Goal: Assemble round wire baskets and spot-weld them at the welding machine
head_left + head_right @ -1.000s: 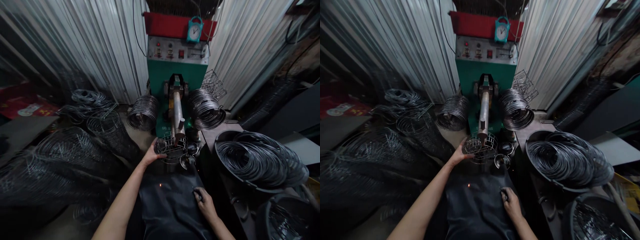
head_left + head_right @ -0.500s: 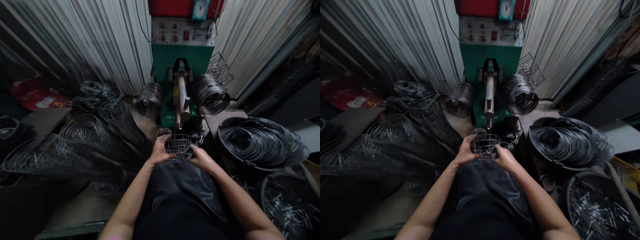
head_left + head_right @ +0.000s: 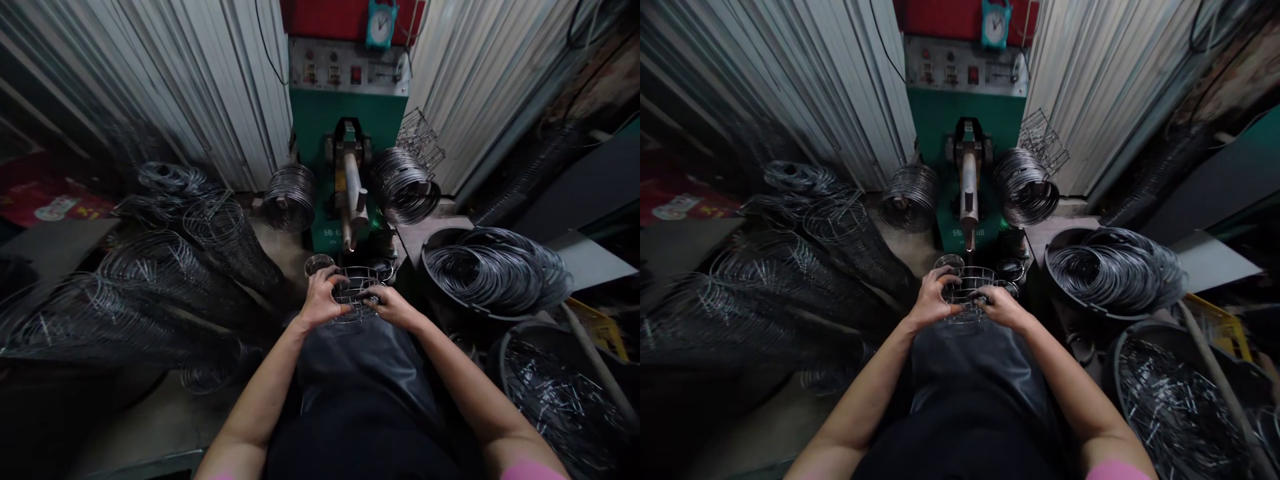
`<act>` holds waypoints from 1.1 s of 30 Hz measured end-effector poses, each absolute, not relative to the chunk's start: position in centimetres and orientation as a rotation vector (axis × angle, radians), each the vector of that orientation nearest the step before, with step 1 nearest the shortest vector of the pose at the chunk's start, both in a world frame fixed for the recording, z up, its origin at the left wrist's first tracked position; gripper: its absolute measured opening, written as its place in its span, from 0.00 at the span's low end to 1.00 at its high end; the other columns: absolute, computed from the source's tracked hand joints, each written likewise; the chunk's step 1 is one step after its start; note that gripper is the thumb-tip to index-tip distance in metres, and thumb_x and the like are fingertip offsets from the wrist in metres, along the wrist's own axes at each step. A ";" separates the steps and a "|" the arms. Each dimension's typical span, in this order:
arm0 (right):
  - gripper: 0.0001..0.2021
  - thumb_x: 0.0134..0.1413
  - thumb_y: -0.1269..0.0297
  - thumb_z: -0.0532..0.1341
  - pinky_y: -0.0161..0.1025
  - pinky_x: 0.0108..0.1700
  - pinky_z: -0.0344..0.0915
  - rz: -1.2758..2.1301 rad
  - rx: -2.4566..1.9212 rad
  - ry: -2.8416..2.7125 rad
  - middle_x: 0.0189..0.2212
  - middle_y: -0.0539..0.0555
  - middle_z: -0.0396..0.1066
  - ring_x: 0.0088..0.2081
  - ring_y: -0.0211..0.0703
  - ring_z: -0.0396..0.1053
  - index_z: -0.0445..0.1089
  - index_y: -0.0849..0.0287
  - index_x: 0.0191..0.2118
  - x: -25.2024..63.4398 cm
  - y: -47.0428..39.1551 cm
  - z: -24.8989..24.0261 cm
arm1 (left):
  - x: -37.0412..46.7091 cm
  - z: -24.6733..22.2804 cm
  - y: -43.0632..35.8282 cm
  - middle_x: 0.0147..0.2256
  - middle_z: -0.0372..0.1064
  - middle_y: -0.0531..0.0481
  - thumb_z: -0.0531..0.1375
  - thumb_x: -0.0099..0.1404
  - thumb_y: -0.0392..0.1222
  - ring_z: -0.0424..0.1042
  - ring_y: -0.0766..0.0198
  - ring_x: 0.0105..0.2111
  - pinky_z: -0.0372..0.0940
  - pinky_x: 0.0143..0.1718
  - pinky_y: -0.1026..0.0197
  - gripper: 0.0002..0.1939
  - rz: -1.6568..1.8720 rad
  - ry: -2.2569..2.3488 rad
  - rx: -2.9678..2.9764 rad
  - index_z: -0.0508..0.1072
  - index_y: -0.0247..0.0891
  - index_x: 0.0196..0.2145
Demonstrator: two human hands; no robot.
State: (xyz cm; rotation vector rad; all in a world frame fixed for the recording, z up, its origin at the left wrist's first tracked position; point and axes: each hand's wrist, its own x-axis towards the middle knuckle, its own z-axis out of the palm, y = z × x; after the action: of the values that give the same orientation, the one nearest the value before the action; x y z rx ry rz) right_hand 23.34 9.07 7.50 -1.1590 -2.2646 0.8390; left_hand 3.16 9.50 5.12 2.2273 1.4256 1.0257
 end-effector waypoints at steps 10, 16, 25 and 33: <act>0.09 0.50 0.71 0.61 0.36 0.37 0.65 0.732 -1.086 -2.369 0.33 0.54 0.74 0.36 0.42 0.71 0.72 0.59 0.39 23.3 10.5 6.9 | 2.9 4.6 10.8 0.52 0.60 0.46 0.72 0.36 0.43 0.61 0.50 0.53 0.56 0.54 0.47 0.31 0.995 1.426 2.160 0.72 0.44 0.41; 0.11 0.49 0.75 0.59 0.35 0.38 0.65 0.684 -1.051 -2.343 0.35 0.54 0.73 0.37 0.41 0.71 0.72 0.57 0.40 23.3 11.7 5.5 | 2.6 4.2 12.4 0.52 0.59 0.46 0.72 0.37 0.42 0.59 0.49 0.54 0.56 0.55 0.46 0.31 0.974 1.390 2.158 0.73 0.45 0.43; 0.20 0.43 0.81 0.56 0.35 0.39 0.64 0.643 -1.148 -2.404 0.37 0.53 0.72 0.39 0.42 0.70 0.72 0.55 0.41 22.9 14.1 5.8 | 2.3 3.4 15.1 0.53 0.58 0.45 0.72 0.37 0.43 0.59 0.50 0.54 0.56 0.55 0.46 0.31 1.023 1.372 2.079 0.73 0.46 0.43; 0.20 0.41 0.83 0.55 0.35 0.40 0.63 0.569 -1.221 -2.435 0.38 0.53 0.73 0.40 0.42 0.70 0.72 0.57 0.40 22.6 16.0 7.1 | 2.4 2.8 16.9 0.53 0.57 0.45 0.71 0.40 0.44 0.58 0.51 0.55 0.54 0.57 0.47 0.31 1.055 1.355 1.989 0.72 0.45 0.45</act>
State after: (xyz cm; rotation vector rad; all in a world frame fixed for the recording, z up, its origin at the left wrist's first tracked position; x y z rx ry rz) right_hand 22.57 15.96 7.09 -1.2211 -2.4349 0.5691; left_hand 2.45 16.90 2.85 1.9886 1.3553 1.0550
